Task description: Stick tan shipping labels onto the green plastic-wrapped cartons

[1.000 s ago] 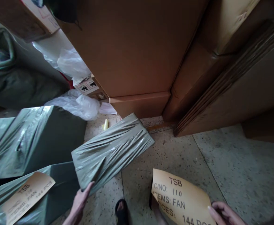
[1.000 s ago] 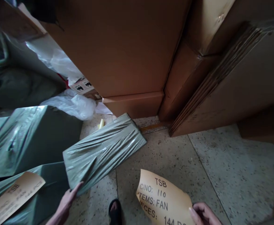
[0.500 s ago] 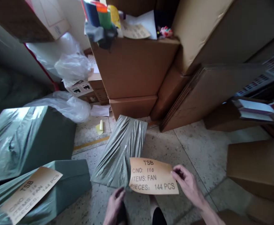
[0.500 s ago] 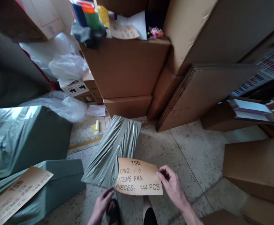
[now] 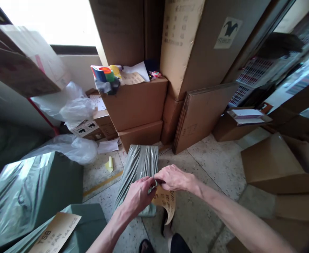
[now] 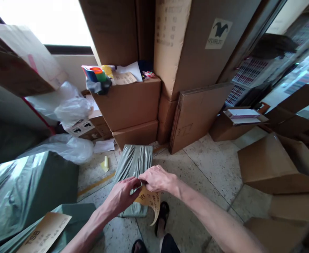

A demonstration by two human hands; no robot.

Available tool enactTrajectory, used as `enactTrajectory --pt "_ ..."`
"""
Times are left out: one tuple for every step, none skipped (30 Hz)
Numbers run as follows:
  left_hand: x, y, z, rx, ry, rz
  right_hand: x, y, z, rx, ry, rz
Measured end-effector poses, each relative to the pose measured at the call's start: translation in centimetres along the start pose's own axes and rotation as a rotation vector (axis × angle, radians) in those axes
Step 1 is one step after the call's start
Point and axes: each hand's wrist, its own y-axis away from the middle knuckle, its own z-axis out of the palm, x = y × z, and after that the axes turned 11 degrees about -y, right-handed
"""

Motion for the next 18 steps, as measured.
enactTrajectory --pt "-0.2 -0.2 -0.1 -0.012 -0.007 -0.006 0.0 -0.3 -0.2 0.000 0.017 -0.016" --pt "-0.4 -0.5 -0.2 -0.022 -0.005 -0.013 0.2 -0.6 -0.3 -0.003 0.030 -0.028" --pt "-0.6 -0.9 -0.4 -0.032 0.008 -0.026 0.6 -0.9 -0.4 0.001 0.042 -0.033" --pt "-0.8 -1.3 -0.4 -0.043 0.032 -0.041 1.0 -1.2 -0.5 0.016 0.051 -0.028" --pt "-1.0 -1.8 -0.4 -0.052 0.060 -0.057 1.6 -1.5 -0.8 0.048 0.057 -0.013" --pt "-1.2 -2.3 -0.4 -0.057 0.086 -0.077 2.2 -1.6 -1.1 0.101 0.053 0.005" --pt "-1.5 -2.8 -0.3 -0.057 0.109 -0.107 2.9 -1.7 -1.5 0.174 0.033 0.021" --pt "-2.0 -3.3 -0.1 -0.051 0.134 -0.144 3.6 -1.6 -1.9 0.263 -0.010 0.031" --pt "-2.5 -3.8 0.0 -0.036 0.166 -0.185 4.4 -1.3 -2.2 0.362 -0.078 0.037" --pt "-3.1 -4.3 0.1 -0.010 0.209 -0.231 5.3 -0.8 -2.4 0.475 -0.174 0.054" --pt "-3.7 -4.6 0.2 0.023 0.271 -0.281 6.2 -0.2 -2.2 0.595 -0.294 0.089" --pt "-4.4 -4.9 0.2 0.058 0.354 -0.333 7.1 0.4 -1.6 0.705 -0.433 0.146" --pt "-5.1 -5.2 0.1 0.097 0.451 -0.385 7.9 1.1 -0.5 0.794 -0.582 0.228" --pt "-5.7 -5.4 0.0 0.135 0.554 -0.436 8.7 1.7 1.0 0.861 -0.737 0.324" --pt "-6.4 -5.6 -0.2 0.167 0.655 -0.486 9.4 2.1 2.8 0.876 -0.887 0.415" --pt "-7.0 -5.7 -0.2 0.192 0.750 -0.528 9.8 2.4 4.9 0.872 -1.040 0.497" --pt "-7.6 -5.9 -0.3 0.210 0.831 -0.563 10.1 2.3 7.0 0.851 -1.190 0.567" --pt "-8.2 -6.0 -0.2 0.221 0.894 -0.590 10.1 2.0 9.0 0.820 -1.317 0.643"
